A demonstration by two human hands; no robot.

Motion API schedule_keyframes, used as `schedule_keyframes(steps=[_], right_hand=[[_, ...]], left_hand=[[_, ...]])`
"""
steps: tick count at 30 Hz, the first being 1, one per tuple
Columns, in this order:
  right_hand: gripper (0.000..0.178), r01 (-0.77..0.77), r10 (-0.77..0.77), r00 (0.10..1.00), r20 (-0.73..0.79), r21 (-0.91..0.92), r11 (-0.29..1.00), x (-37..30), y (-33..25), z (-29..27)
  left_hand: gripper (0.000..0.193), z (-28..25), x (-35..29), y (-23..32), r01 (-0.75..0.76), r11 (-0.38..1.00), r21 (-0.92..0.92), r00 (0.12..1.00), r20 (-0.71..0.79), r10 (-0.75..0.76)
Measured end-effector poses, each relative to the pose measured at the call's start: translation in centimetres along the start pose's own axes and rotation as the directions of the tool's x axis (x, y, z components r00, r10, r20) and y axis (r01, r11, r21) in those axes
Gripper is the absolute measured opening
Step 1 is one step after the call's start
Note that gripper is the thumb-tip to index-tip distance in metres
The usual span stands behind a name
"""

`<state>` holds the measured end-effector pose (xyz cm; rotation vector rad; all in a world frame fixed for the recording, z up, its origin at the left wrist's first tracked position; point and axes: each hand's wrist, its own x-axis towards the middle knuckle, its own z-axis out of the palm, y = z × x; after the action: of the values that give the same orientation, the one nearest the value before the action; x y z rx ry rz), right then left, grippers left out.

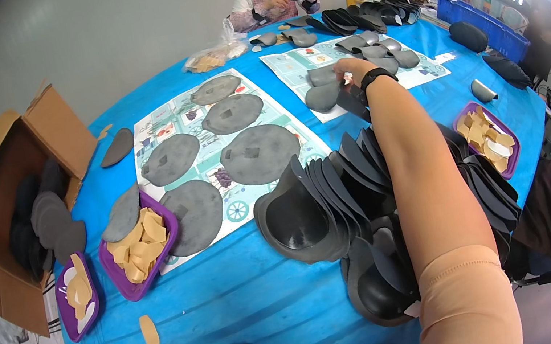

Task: Manually align and press together black shoe components on a workstation.

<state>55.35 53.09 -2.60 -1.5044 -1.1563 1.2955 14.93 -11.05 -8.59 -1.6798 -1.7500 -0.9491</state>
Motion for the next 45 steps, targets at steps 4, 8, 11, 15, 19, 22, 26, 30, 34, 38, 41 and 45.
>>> schedule_keyframes(steps=[4, 8, 11, 15, 19, 22, 26, 30, 34, 38, 41, 45], right_hand=[[0.044, -0.039, 0.028, 0.998, -0.055, -0.198, 0.98, 0.6, -1.1, 0.9], [0.038, -0.051, 0.052, 0.999, 0.002, -0.141, 0.989, -1.0, -2.0, 1.6], [0.035, -0.036, 0.033, 0.998, -0.046, -0.07, 0.997, -1.6, -2.4, 1.4], [0.034, 0.104, -0.108, 0.994, -0.034, -0.092, 0.99, -2.9, -2.8, 2.9], [0.022, 0.273, -0.278, 0.959, -0.047, -0.1, 0.957, -3.9, -3.0, 1.9], [0.017, 0.335, -0.355, 0.931, -0.087, -0.18, 0.925, -4.6, -4.9, 1.3], [0.027, 0.431, -0.451, 0.892, 0.007, -0.312, 0.847, -8.3, -11.0, 2.0], [0.046, 0.546, -0.53, 0.828, 0.182, -0.475, 0.69, -15.7, -17.3, 3.2], [0.051, 0.617, -0.578, 0.776, 0.254, -0.499, 0.608, -26.0, -20.5, 4.7], [0.054, 0.723, -0.574, 0.69, 0.441, -0.459, 0.516, -35.8, -20.0, 9.8], [0.051, 0.757, -0.49, 0.625, 0.608, -0.317, 0.571, -41.0, -18.1, 13.1], [0.048, 0.621, -0.311, 0.57, 0.76, -0.152, 0.769, -42.1, -13.0, 18.9]], left_hand=[[0.023, 0.1, 0.0, 0.2, 0.036, 0.999, 0.004, 0.999, -0.007, -0.036], [0.024, -0.7, 0.8, 0.6, 0.039, 0.999, 0.025, 0.996, 0.081, -0.041], [0.025, -0.5, 0.3, 0.5, 0.046, 0.998, 0.035, 0.996, 0.078, -0.048], [0.027, 0.4, -0.1, 0.1, 0.011, 0.999, 0.053, 0.999, -0.032, -0.01], [0.026, 0.4, 0.3, -0.6, -0.087, 0.996, 0.037, 0.996, -0.034, 0.088], [0.026, 0.7, 0.5, -0.7, -0.115, 0.993, 0.032, 0.991, -0.067, 0.117], [0.02, 0.6, -0.1, -1.5, -0.182, 0.982, 0.048, 0.968, -0.167, 0.187], [0.01, -0.7, 1.6, 0.6, 0.023, 0.997, -0.07, 0.997, 0.081, -0.017], [0.011, -0.9, 2.0, 0.7, 0.092, 0.98, -0.178, 0.99, 0.12, -0.072], [0.011, 1.4, 0.6, 0.1, 0.03, 0.982, -0.187, 0.997, -0.061, -0.042], [0.021, 1.6, -0.8, -0.4, 0.033, 0.954, -0.299, 0.999, 0.04, -0.023], [0.017, 1.9, 1.3, 0.0, -0.083, 0.977, -0.198, 0.997, -0.021, 0.081]])
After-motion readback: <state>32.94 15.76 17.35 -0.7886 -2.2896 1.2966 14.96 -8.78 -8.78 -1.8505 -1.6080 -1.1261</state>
